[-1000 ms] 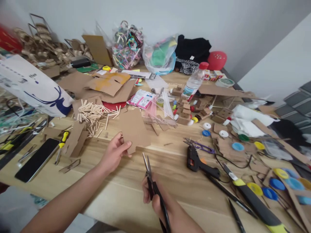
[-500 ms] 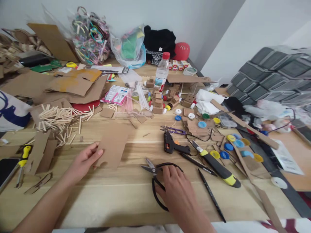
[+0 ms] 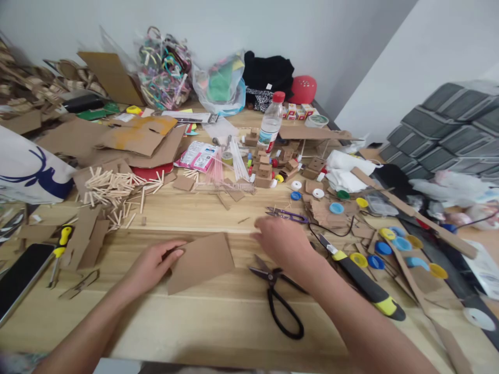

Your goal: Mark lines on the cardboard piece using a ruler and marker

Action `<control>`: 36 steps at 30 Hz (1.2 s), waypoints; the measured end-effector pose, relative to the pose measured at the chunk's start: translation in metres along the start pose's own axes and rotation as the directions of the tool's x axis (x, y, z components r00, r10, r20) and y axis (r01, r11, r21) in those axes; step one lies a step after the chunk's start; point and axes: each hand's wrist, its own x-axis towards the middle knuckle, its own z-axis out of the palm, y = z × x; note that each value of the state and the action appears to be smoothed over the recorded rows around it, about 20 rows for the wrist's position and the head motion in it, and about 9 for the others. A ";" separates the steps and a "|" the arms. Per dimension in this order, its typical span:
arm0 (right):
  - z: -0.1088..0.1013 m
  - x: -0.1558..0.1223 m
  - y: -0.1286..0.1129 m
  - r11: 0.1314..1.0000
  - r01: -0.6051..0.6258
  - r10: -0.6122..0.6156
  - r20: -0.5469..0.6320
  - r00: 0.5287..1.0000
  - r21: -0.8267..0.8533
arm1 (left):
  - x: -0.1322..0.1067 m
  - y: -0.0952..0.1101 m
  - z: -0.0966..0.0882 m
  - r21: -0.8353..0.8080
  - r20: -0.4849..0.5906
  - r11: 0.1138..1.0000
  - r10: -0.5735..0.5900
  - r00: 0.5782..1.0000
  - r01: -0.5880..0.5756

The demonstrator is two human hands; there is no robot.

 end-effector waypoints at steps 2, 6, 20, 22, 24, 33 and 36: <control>-0.018 0.041 -0.008 1.000 0.008 -0.009 -0.033 0.999 -0.010 | -0.001 -0.007 0.005 0.083 -0.070 0.996 0.047 0.996 -0.041; -0.029 0.096 -0.023 0.998 0.021 -0.024 -0.035 0.999 -0.065 | -0.008 -0.017 0.013 0.198 -0.126 0.958 0.234 0.964 -0.207; -0.017 0.107 -0.030 0.957 0.169 -0.207 -0.149 0.967 -0.237 | -0.017 -0.024 0.025 0.409 0.250 0.793 0.379 0.891 -0.452; -0.012 0.101 -0.030 0.952 0.181 -0.235 -0.213 0.948 -0.246 | -0.017 -0.025 0.024 0.396 0.244 0.800 0.381 0.892 -0.450; -0.005 0.089 -0.029 0.948 0.195 -0.266 -0.284 0.921 -0.252 | -0.018 -0.026 0.022 0.380 0.236 0.809 0.384 0.893 -0.449; 0.037 -0.003 -0.015 0.926 0.359 -0.317 -0.759 0.569 -0.117 | -0.019 -0.028 0.021 0.319 0.190 0.822 0.432 0.881 -0.472; 0.041 -0.026 -0.019 0.923 0.385 -0.242 -0.792 0.561 -0.009 | -0.018 -0.028 0.020 0.324 0.212 0.807 0.446 0.869 -0.494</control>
